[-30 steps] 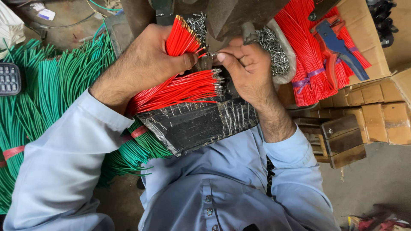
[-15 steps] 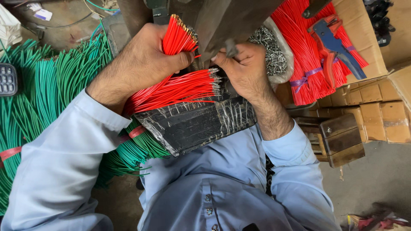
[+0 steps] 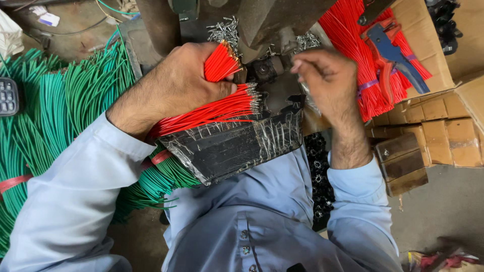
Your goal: The person holds a bundle of red insulated wires in one hand and, one at a time, inserts the stripped end of a wire with a metal terminal into a bench-mounted crimping machine, operates the press to crimp the terminal onto the wire, and places the finished wire onto a growing pile on the work surface.
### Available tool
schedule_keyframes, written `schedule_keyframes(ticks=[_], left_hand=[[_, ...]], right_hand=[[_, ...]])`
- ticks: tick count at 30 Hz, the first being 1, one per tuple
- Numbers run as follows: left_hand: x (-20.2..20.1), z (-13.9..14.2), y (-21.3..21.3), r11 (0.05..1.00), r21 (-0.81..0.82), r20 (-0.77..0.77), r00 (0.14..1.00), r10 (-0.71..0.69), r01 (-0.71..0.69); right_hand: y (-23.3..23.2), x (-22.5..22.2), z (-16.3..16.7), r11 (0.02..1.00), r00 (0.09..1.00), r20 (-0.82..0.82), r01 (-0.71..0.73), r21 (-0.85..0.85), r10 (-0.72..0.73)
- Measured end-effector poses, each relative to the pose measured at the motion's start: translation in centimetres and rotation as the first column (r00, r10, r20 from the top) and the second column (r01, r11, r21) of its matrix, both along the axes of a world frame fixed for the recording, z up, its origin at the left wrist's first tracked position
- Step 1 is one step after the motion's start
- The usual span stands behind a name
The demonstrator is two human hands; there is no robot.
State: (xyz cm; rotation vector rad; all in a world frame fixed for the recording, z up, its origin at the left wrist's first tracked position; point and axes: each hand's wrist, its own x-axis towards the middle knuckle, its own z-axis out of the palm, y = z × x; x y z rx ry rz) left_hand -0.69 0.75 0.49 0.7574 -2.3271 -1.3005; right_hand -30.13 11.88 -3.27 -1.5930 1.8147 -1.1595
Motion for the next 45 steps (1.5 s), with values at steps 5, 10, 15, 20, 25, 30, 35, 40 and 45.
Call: schedule_keyframes(ticks=[5, 10, 15, 20, 25, 30, 35, 40, 45], left_hand=[[0.4, 0.0, -0.4, 0.996, 0.089, -0.139, 0.99, 0.001, 0.011], [0.5, -0.5, -0.6, 0.99, 0.133, -0.225, 0.974, -0.022, 0.053], [0.4, -0.4, -0.7, 0.986, 0.143, -0.177, 0.982, -0.061, 0.087], [0.5, -0.3, -0.6, 0.984, 0.164, -0.143, 0.989, -0.038, 0.061], [0.5, -0.6, -0.8, 0.987, 0.148, -0.245, 0.969, -0.025, 0.063], [0.5, -0.8, -0.9, 0.996, 0.084, -0.174, 0.985, -0.008, 0.023], [0.6, -0.7, -0.8, 0.998, 0.055, -0.193, 0.981, -0.023, 0.035], [0.5, -0.8, -0.8, 0.996, 0.075, -0.22, 0.975, -0.036, 0.053], [0.5, -0.7, -0.7, 0.998, 0.053, -0.205, 0.978, -0.034, 0.046]], right_hand=[[-0.3, -3.6, 0.8, 0.984, 0.643, -0.757, -0.176, 0.001, 0.116], [0.4, -4.3, -0.1, 0.986, 0.778, -0.606, -0.115, 0.118, 0.164], [-0.2, -5.3, -1.1, 1.0, 0.806, -0.591, -0.029, 0.009, 0.029], [-0.3, -5.5, -1.6, 0.995, 0.963, -0.252, 0.088, -0.054, -0.099], [1.1, -2.8, -0.3, 0.987, 0.98, 0.14, -0.148, 0.055, 0.139], [3.5, 1.1, 0.3, 0.89, 0.823, -0.4, -0.455, -0.038, 0.404], [2.7, 1.1, 0.3, 0.977, 0.981, -0.014, -0.191, 0.096, 0.193], [2.8, 1.2, 0.6, 0.983, 0.988, -0.019, -0.152, 0.102, 0.154], [2.3, 2.4, 2.0, 0.955, 0.861, -0.422, -0.291, 0.051, 0.285]])
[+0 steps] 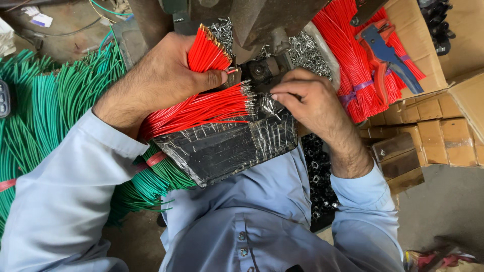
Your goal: The person holds a bundle of red insulated wires in one hand and, one at a time, inserts the stripped end of a wire with a metal terminal into a bench-mounted crimping machine, operates the press to crimp the terminal onto the wire, and places the finished wire onto a growing pile on the work surface.
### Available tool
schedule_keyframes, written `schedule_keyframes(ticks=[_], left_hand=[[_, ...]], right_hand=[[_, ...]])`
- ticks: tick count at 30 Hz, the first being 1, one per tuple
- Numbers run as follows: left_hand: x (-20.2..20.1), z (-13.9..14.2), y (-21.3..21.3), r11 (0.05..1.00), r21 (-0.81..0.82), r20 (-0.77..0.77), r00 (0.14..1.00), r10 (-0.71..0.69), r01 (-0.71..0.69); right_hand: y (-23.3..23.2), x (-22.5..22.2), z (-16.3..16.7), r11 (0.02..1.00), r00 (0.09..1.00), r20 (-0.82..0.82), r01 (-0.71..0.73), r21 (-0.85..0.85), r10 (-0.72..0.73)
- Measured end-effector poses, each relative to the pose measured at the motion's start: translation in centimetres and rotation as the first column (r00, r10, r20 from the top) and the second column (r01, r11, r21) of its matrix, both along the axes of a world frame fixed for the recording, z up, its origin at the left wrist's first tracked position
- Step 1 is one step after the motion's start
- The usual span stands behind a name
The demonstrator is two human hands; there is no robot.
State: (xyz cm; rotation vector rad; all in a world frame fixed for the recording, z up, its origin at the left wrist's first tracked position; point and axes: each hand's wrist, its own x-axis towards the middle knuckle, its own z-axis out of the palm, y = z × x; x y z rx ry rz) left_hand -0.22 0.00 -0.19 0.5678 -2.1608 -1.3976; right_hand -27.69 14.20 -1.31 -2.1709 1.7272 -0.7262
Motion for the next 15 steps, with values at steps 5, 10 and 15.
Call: schedule_keyframes(ticks=[5, 10, 15], left_hand=[[-0.1, 0.4, 0.2, 1.0, -0.003, 0.03, 0.999, 0.017, -0.017], [-0.1, 0.4, 0.1, 0.999, 0.037, -0.002, 1.0, 0.011, -0.011], [-0.1, 0.4, 0.0, 0.997, 0.054, 0.029, 0.998, 0.049, -0.051]], right_hand=[[-0.4, 0.9, 0.1, 0.998, 0.993, -0.111, 0.045, 0.035, -0.041], [-0.5, 0.2, -1.4, 0.983, 0.936, 0.301, 0.165, 0.076, -0.181], [-3.0, 0.4, -2.9, 0.997, 0.667, 0.741, 0.048, 0.057, -0.074]])
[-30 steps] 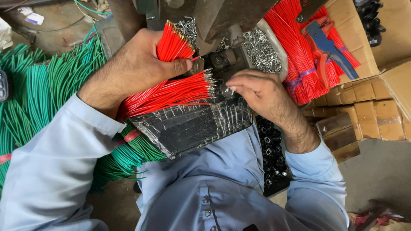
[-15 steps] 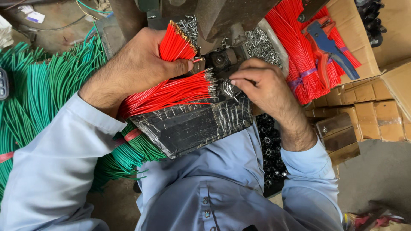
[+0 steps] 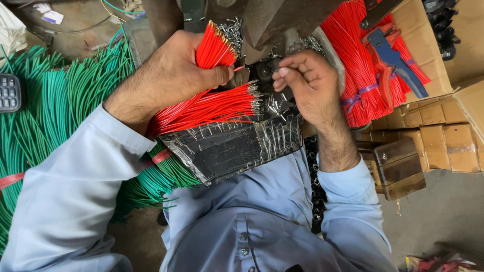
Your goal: The person holds a bundle of red insulated wires in one hand and, one at a time, inserts the stripped end of a wire with a metal terminal into a bench-mounted crimping machine, operates the press to crimp the terminal onto the wire, and places the finished wire onto a growing pile on the work surface.
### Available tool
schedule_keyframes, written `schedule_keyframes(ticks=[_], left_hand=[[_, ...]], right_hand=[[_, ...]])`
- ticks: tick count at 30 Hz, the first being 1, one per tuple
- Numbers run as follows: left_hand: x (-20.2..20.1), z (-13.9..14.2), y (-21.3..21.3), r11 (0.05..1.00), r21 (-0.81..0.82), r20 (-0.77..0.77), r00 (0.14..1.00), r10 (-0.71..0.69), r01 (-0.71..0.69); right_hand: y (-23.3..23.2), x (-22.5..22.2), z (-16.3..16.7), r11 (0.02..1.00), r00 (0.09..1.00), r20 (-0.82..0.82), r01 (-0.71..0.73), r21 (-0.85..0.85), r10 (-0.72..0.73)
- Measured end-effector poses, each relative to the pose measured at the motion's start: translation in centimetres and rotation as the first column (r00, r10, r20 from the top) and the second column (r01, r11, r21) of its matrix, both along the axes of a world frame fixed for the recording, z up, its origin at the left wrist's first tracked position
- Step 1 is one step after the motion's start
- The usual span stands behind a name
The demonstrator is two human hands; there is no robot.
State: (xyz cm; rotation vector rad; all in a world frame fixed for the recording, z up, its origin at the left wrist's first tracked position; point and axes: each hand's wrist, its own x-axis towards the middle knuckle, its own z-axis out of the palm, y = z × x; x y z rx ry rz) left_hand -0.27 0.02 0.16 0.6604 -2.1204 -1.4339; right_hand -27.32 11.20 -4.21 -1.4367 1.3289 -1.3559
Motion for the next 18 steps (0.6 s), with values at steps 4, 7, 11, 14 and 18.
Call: schedule_keyframes(ticks=[4, 7, 11, 14, 18], left_hand=[[0.0, -0.1, -0.1, 0.999, -0.034, -0.01, 1.0, 0.003, -0.004], [0.0, -0.3, -0.1, 1.0, -0.002, -0.019, 1.0, 0.006, -0.006], [0.1, -0.4, -0.1, 1.0, -0.002, -0.048, 0.999, -0.008, 0.008], [0.0, -0.3, -0.1, 1.0, -0.028, -0.033, 0.999, -0.004, 0.003], [0.0, -0.3, -0.1, 1.0, -0.028, -0.018, 1.0, -0.001, 0.001]], right_hand=[[-1.0, 2.3, -0.8, 0.99, 0.997, -0.062, -0.055, -0.131, 0.047], [-1.4, 3.2, -1.0, 0.989, 0.995, -0.093, -0.045, -0.142, 0.031], [-1.7, 3.1, -1.1, 0.996, 0.999, -0.035, -0.043, -0.081, 0.041], [-2.0, 3.0, -1.3, 0.996, 0.993, -0.112, -0.03, -0.083, 0.02], [-2.1, 2.7, -1.4, 0.996, 0.99, -0.14, -0.034, -0.087, 0.022]])
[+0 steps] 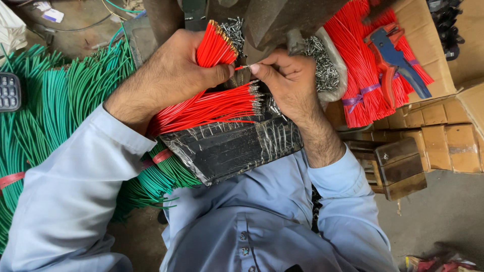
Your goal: The person holds a bundle of red insulated wires in one hand and, one at a time, inserts the stripped end of a wire with a metal terminal into a bench-mounted crimping machine, operates the press to crimp the terminal onto the wire, and places the finished wire onto a growing pile on the work surface.
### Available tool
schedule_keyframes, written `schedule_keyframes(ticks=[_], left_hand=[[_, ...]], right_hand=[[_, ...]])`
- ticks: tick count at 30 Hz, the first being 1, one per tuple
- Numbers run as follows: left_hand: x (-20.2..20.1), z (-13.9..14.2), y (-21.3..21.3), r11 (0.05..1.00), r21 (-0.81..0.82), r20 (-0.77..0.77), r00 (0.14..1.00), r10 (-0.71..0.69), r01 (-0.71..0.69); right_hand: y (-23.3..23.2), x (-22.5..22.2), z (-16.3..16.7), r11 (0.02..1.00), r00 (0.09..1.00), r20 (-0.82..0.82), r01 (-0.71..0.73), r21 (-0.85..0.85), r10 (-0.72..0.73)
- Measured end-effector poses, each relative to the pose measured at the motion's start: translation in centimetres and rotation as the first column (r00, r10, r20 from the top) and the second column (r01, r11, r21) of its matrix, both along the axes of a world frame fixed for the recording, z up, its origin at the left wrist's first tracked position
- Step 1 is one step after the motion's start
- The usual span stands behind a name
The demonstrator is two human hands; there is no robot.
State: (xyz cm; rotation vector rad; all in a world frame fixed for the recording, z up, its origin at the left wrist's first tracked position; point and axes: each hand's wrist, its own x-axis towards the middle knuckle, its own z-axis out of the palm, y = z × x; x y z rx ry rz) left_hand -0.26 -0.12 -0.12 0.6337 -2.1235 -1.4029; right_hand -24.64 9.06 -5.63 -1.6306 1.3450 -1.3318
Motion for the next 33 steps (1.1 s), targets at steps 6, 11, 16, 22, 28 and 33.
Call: schedule_keyframes(ticks=[6, 11, 16, 22, 28, 33], left_hand=[[0.1, 0.2, 0.1, 0.999, 0.048, 0.022, 1.0, 0.02, -0.021], [-0.1, 0.4, 0.4, 0.998, -0.013, -0.007, 0.998, -0.057, 0.057], [-0.1, 0.4, 0.5, 1.0, 0.009, 0.083, 0.997, 0.004, -0.005], [0.0, 0.4, 0.2, 0.999, -0.041, 0.028, 0.999, -0.02, 0.021], [-0.1, 0.2, 0.0, 0.999, -0.001, -0.022, 0.999, -0.041, 0.041], [-0.1, 0.1, 0.0, 1.0, -0.007, -0.008, 1.0, -0.001, 0.001]], right_hand=[[0.3, 0.2, 0.4, 0.999, 0.997, -0.061, 0.044, 0.029, -0.043], [3.3, -0.8, 3.1, 0.992, 0.99, 0.073, -0.123, 0.005, 0.122], [5.1, -1.6, 4.4, 0.994, 0.769, -0.632, 0.102, -0.027, -0.096], [5.0, -1.4, 3.3, 0.996, 0.846, -0.527, 0.061, -0.057, -0.082], [3.1, -0.9, 1.8, 0.997, 0.997, 0.078, -0.01, 0.074, 0.004], [1.4, 0.3, 0.7, 0.998, 0.994, 0.109, -0.016, -0.06, 0.022]])
